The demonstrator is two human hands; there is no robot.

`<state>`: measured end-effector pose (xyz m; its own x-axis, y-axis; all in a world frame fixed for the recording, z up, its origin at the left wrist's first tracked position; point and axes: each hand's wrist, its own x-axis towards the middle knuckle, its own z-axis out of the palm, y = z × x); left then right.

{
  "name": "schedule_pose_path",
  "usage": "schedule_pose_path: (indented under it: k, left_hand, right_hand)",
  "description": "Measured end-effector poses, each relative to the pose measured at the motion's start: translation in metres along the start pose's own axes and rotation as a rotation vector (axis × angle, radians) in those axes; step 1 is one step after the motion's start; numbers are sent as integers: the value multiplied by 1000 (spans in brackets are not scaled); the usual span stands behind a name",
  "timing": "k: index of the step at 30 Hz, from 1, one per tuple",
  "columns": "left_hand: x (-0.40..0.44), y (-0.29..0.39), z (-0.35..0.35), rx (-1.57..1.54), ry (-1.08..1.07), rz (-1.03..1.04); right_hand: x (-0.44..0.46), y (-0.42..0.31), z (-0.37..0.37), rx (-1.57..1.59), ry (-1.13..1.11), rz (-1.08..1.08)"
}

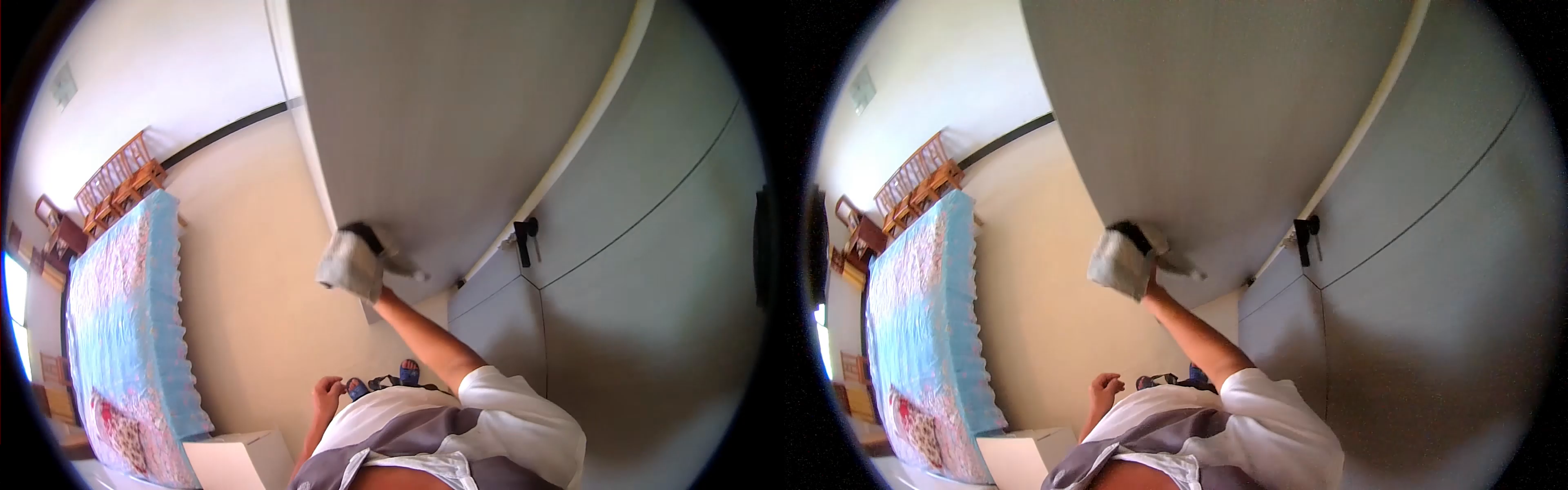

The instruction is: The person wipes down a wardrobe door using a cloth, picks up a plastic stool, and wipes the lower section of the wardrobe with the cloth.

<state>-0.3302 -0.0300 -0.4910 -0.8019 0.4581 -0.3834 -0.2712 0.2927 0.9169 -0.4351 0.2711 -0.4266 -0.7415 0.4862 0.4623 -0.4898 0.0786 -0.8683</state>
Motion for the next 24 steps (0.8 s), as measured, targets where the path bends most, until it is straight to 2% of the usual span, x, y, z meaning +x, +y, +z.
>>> schedule_pose_path:
  k: [5, 6, 7, 9, 11, 13, 15, 20, 22, 24]
  left_hand:
    - [-7, 13, -6, 80, -23, -54]
    - [-8, 13, -7, 88, -30, -69]
    - [-9, 13, -8, 96, -35, -83]
    - [-4, 4, -13, 149, -58, -94]
    - [3, -1, -14, 192, -76, -100]
    - [6, -3, -15, 132, -65, -125]
    - [4, 8, -13, 175, -71, -124]
    - [6, 10, -6, 212, -83, -140]
    - [2, 10, -5, 251, -67, -155]
    - [-4, 15, -1, 282, -38, -159]
  right_hand:
    - [-29, 1, -23, -256, 266, -5]
    - [-24, 13, -32, 89, 259, -1]
    - [-20, 8, -46, -244, 257, 124]
    - [-9, 12, -77, -1178, 375, -516]
    - [4, 125, -138, -2046, -18, 444]
    - [38, -4, -158, -1787, 383, 402]
    - [64, -71, -175, -1751, 536, 468]
    - [93, -34, -291, -1299, 1068, 366]
    - [85, -10, -316, -1177, 1169, 449]
    - [74, 16, -314, -1152, 1126, 614]
